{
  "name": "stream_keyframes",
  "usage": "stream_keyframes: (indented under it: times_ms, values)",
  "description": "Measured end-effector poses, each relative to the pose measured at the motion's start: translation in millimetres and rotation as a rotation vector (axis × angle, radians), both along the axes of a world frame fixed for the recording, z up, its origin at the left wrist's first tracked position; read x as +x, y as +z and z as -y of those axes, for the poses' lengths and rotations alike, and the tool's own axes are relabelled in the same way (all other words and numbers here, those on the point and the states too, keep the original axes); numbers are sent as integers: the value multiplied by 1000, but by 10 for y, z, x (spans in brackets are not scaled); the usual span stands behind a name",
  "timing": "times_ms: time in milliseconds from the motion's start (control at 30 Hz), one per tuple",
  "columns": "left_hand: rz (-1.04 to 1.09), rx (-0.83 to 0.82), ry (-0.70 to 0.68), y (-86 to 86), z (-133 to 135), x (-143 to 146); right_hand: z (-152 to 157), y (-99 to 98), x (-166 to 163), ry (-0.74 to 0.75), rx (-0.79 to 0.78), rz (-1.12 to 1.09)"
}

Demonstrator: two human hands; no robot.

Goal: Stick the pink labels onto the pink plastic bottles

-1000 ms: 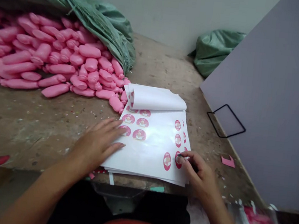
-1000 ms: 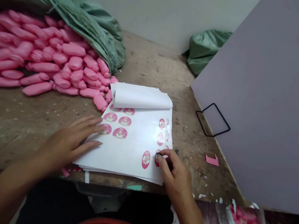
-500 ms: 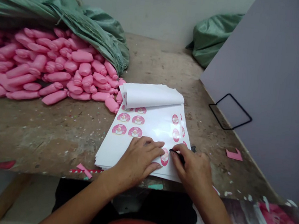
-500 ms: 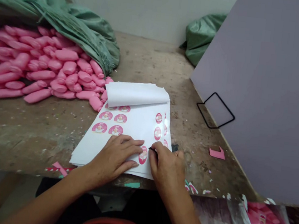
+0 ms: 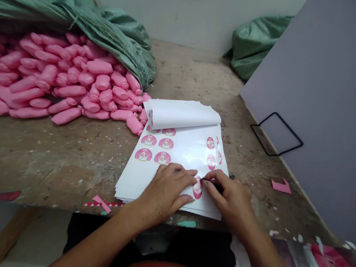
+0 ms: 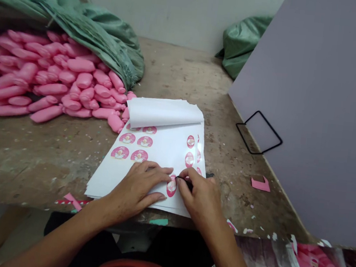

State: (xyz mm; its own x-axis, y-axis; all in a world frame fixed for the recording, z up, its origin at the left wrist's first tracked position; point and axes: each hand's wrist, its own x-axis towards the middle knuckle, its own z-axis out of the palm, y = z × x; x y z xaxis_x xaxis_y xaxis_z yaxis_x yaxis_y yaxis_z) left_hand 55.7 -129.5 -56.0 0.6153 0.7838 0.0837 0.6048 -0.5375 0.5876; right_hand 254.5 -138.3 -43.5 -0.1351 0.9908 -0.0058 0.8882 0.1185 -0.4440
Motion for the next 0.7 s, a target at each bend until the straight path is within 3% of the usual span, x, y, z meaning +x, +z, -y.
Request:
stream_keyframes:
  times_ms: [100,367,433,567,700]
  values:
    - [57,-40,11,0,-22,-33,16,12,25,-21,1,34]
    - [76,-67,41,8,-19,-54,6,-76,-68,1,198,296]
    - [75,-88,41,14,-24,-55,-18,-65,-57,-62,104,148]
    - [59,-125,66,43,-13,-71,-4,-10,55,-141,-184,-492]
    - [42,-107,-37,124,95,-111,70,-25,263,-224,-140,-645]
